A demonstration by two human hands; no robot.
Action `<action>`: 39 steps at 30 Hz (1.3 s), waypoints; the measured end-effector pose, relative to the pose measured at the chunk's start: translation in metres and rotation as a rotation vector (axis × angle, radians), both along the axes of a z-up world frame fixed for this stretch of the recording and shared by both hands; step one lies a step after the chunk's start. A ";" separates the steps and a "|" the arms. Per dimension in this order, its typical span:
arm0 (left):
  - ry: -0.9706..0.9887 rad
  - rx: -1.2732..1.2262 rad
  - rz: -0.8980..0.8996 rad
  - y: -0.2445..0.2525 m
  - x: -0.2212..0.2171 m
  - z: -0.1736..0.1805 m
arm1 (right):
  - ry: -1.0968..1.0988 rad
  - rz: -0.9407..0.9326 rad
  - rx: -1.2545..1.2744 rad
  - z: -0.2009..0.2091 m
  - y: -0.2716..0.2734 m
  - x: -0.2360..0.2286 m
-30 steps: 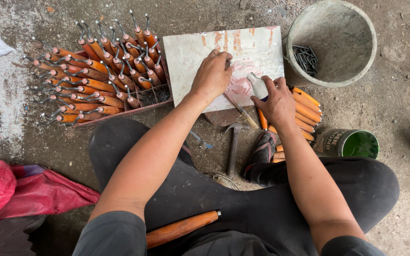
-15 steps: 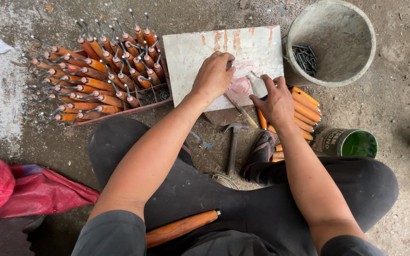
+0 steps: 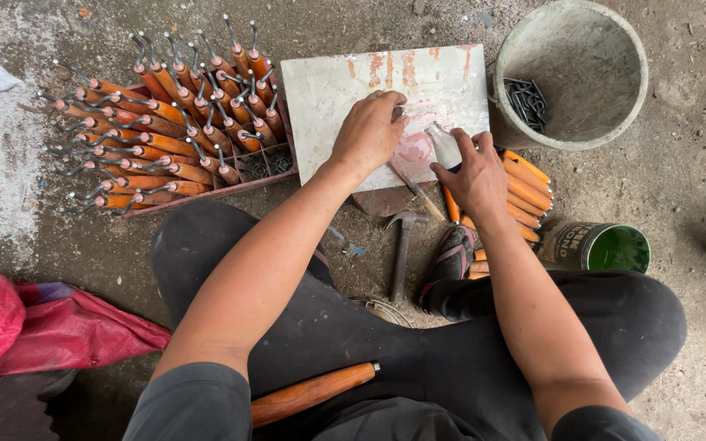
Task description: The person sits on the floor and assembles orange-handled tools by inserting metal tips into the handles. They apply a pink paste to the tips, use pliers to adjust the metal, and place finished tools into a crate.
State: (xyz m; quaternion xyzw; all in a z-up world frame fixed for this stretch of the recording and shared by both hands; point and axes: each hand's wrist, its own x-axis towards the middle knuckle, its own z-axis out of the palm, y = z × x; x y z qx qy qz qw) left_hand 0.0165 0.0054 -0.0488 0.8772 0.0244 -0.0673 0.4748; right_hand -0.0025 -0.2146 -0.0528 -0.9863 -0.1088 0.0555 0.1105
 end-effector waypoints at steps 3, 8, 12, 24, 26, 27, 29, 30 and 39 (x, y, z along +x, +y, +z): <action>-0.002 0.052 -0.016 -0.001 0.000 0.001 | 0.003 0.009 -0.011 0.000 0.000 0.000; 0.042 0.052 -0.033 -0.002 0.000 0.000 | 0.019 0.018 -0.063 0.000 0.002 0.002; 0.032 0.038 -0.022 -0.002 0.000 -0.001 | 0.028 0.006 -0.063 0.001 0.003 0.003; -0.041 0.010 -0.018 -0.004 -0.002 -0.001 | -0.030 0.043 -0.051 -0.005 -0.002 0.001; -0.065 0.013 -0.013 -0.003 -0.003 -0.001 | -0.031 0.045 -0.052 -0.006 -0.002 0.001; -0.078 0.014 -0.010 -0.002 -0.003 -0.001 | -0.032 0.046 -0.052 -0.007 -0.002 0.002; -0.099 0.018 -0.007 -0.001 -0.003 -0.001 | -0.035 0.047 -0.052 -0.007 -0.001 0.002; -0.109 0.020 -0.005 -0.001 -0.004 -0.002 | -0.035 0.047 -0.053 -0.006 -0.001 0.002; -0.090 0.000 -0.013 -0.004 -0.001 -0.006 | 0.012 -0.045 0.075 0.003 0.006 0.000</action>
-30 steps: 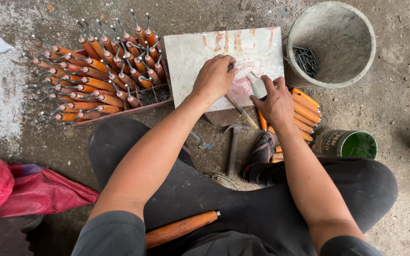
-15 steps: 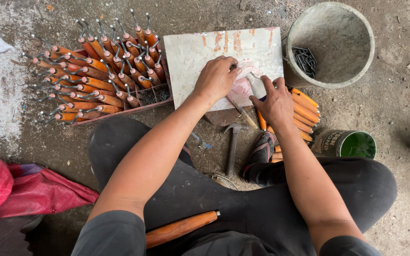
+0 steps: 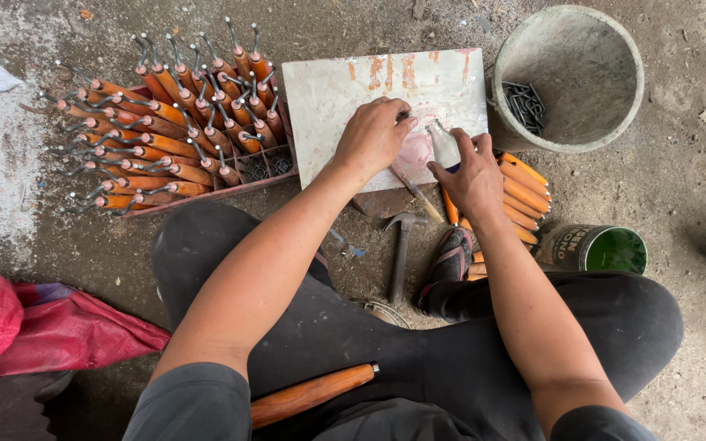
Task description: The person sits on the floor and assembles orange-handled tools by inserting metal tips into the handles. They apply a pink paste to the tips, use pliers to adjust the metal, and place finished tools into a crate.
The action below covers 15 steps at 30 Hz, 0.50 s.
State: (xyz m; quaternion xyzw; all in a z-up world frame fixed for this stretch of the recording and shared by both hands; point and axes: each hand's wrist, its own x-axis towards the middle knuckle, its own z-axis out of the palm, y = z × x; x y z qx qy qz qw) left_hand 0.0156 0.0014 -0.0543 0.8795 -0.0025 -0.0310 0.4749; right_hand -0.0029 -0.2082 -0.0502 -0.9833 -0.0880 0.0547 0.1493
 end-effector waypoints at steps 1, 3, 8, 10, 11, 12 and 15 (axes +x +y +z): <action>-0.025 -0.003 0.001 -0.001 0.000 0.000 | 0.012 -0.022 0.013 0.001 0.000 0.000; -0.075 -0.006 0.001 -0.003 -0.001 0.000 | 0.035 -0.068 0.041 0.002 0.001 -0.001; -0.153 -0.078 0.023 -0.014 -0.007 0.005 | -0.080 0.095 0.251 0.003 0.005 -0.013; -0.179 -0.101 0.023 -0.019 -0.011 0.008 | -0.079 0.124 0.287 0.003 0.007 -0.020; -0.205 -0.110 0.023 -0.022 -0.013 0.010 | -0.083 0.133 0.311 0.004 0.007 -0.022; -0.230 -0.119 0.021 -0.024 -0.015 0.013 | -0.087 0.142 0.335 0.005 0.007 -0.023; -0.269 -0.074 -0.003 -0.029 -0.026 0.022 | -0.160 0.181 0.395 0.007 0.008 -0.030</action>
